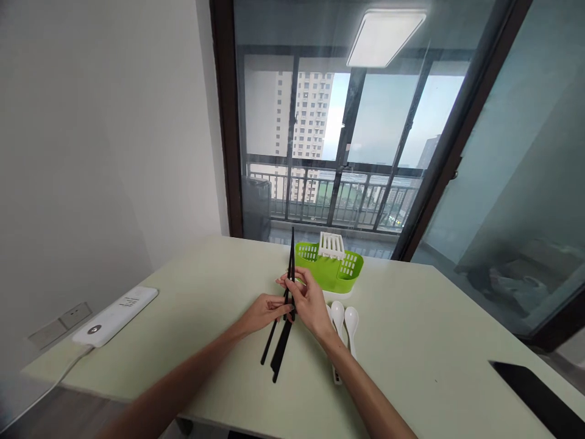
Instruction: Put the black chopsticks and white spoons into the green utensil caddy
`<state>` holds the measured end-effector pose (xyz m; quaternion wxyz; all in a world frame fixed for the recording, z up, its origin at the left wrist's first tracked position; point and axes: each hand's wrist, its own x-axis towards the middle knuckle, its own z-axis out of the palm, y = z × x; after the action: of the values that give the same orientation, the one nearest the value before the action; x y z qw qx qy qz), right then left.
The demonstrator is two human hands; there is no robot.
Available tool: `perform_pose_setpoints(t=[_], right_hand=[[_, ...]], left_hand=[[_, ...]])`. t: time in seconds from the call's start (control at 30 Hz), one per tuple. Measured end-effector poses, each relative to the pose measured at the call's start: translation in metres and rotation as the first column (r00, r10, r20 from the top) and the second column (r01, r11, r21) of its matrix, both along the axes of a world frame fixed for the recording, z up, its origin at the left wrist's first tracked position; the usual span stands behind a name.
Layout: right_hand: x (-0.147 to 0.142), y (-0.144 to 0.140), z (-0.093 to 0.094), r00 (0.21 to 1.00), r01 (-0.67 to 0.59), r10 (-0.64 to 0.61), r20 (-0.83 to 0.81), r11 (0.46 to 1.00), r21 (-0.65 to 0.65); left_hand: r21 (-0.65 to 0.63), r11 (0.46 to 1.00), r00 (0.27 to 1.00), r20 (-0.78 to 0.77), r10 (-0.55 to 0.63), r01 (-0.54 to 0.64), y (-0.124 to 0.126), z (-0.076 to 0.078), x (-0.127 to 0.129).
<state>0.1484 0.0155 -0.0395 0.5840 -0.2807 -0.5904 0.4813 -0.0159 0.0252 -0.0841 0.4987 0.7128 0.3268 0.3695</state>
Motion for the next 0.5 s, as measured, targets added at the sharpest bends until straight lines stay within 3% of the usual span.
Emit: perform_pose_setpoints(t=[0.33,0.5], right_hand=[[-0.025,0.014,-0.021,0.998,0.017,-0.013,-0.063,0.997,0.072],[-0.018,0.021,-0.004,0.998,0.046,-0.052,0.045,0.991,0.122]], left_hand=[[-0.069,0.997,0.999,0.045,0.027,-0.024,0.009,-0.004,-0.005],[0.050,0.987,0.986,-0.046,0.158,-0.155,0.015,-0.006,-0.015]])
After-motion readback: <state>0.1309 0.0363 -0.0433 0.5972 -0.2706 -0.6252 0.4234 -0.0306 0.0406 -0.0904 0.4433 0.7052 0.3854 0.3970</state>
